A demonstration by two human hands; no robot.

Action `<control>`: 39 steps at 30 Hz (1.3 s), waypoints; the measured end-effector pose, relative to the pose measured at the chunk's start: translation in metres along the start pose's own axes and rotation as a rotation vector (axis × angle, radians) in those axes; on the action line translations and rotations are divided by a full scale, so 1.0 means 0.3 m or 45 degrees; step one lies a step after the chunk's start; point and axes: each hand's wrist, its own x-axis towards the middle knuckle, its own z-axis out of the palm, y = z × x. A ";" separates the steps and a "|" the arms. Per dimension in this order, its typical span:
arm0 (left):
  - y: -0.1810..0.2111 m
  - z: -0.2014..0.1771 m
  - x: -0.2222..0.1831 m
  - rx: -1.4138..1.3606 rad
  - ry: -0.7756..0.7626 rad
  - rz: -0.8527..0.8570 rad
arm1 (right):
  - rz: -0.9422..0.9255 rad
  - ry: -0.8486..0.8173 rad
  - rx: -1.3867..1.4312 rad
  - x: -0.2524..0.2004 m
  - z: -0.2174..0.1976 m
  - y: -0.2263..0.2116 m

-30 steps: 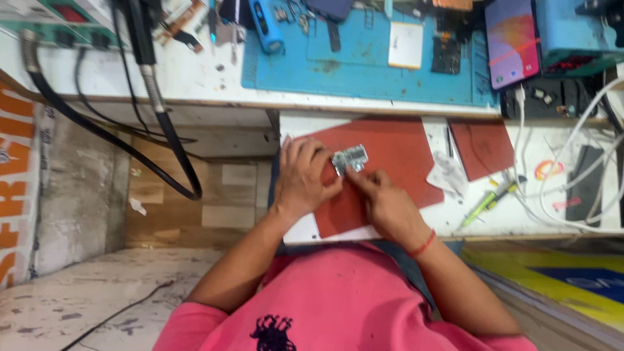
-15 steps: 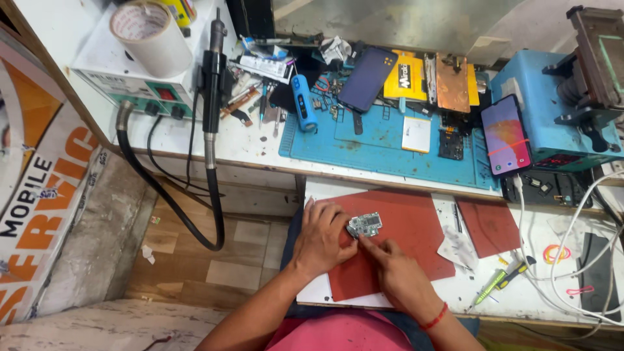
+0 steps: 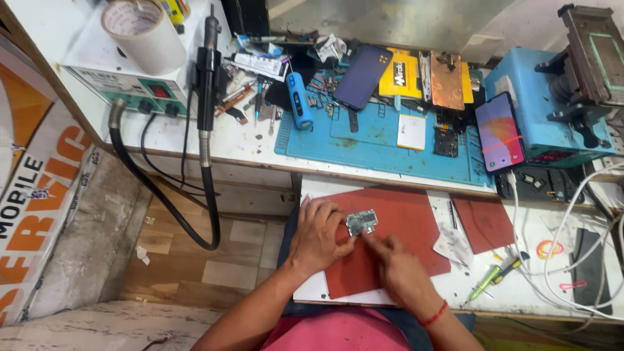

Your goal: The person cleans a small circuit board with a brush and then uses a hot air gun to apply heat to specific areas. The person holds the board steady with one hand while operating the tools with the other.

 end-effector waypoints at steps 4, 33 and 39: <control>0.012 0.003 -0.025 -0.010 -0.042 -0.009 | 0.030 0.201 -0.047 -0.034 0.014 -0.013; -0.035 0.041 -0.038 -0.007 -0.036 -0.002 | -0.089 0.239 0.013 -0.039 0.001 -0.031; -0.032 0.023 -0.033 0.003 -0.021 0.011 | -0.217 0.309 -0.022 -0.025 0.001 -0.045</control>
